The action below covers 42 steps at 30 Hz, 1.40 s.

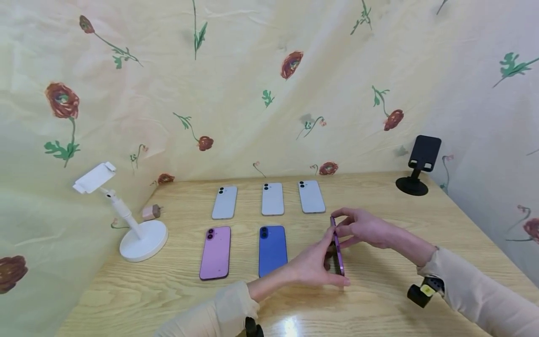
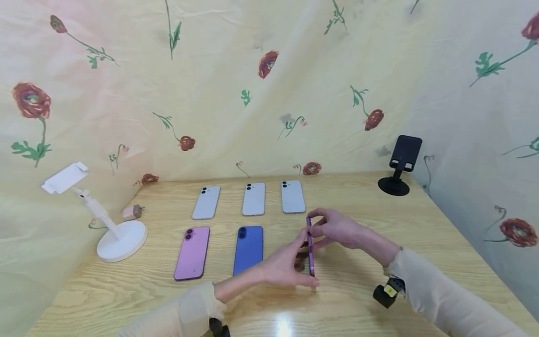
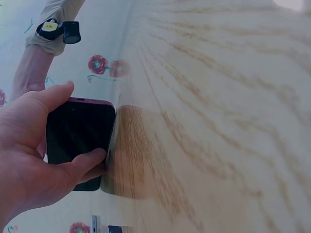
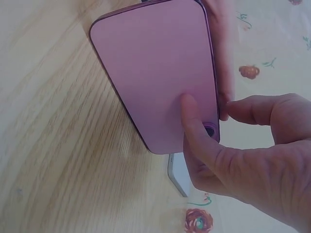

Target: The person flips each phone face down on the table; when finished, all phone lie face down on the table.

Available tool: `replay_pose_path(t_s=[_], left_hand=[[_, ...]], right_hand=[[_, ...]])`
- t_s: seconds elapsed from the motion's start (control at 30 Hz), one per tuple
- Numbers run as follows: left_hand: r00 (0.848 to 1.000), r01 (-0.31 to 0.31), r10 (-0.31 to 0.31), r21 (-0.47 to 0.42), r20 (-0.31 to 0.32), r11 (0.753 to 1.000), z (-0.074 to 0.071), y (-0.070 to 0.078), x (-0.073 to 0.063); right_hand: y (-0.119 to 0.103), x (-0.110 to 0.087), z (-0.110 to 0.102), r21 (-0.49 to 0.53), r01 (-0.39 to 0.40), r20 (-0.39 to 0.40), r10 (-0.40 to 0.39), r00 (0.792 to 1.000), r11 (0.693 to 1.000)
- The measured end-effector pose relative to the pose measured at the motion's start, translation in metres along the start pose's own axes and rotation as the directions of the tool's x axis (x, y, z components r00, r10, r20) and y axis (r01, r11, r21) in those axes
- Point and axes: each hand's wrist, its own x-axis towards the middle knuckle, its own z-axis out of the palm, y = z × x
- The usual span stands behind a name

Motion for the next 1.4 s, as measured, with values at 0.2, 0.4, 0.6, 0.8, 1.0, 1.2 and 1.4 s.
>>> replay_pose_path(t_s=[0.2,0.4,0.6,0.8,1.0,1.2,1.4], left_hand=[[1.0,0.012,-0.012,-0.027,-0.006,1.0,-0.003,-0.003,-0.004],[0.999,-0.047,0.047,0.02,-0.008,0.999,-0.004,-0.009,-0.008],[0.999,-0.001,-0.004,-0.132,-0.034,0.991,-0.001,-0.007,-0.01],[0.992,0.088,-0.116,-0.356,-0.058,0.93,-0.001,-0.003,-0.011],[0.977,0.135,-0.189,-0.41,-0.096,0.902,0.002,-0.003,-0.013],[0.959,0.202,-0.253,-0.318,-0.126,0.926,0.002,0.0,-0.016],[0.962,0.21,-0.245,-0.242,-0.122,0.947,0.002,0.002,-0.016]], right_hand=[[0.001,0.003,0.003,0.008,-0.002,0.006,0.002,1.0,1.0],[0.007,0.007,0.006,-0.002,0.002,0.014,-0.002,1.0,1.0],[0.015,0.008,0.009,-0.002,-0.005,0.008,0.005,1.0,1.0],[0.02,0.008,0.009,-0.075,-0.003,-0.008,0.002,1.0,0.997],[0.031,0.006,0.004,-0.194,0.026,-0.029,-0.032,0.999,0.981],[0.04,0.004,0.002,-0.336,0.088,-0.009,-0.097,0.995,0.938],[0.044,0.005,0.002,-0.547,0.156,-0.008,-0.192,0.981,0.822]])
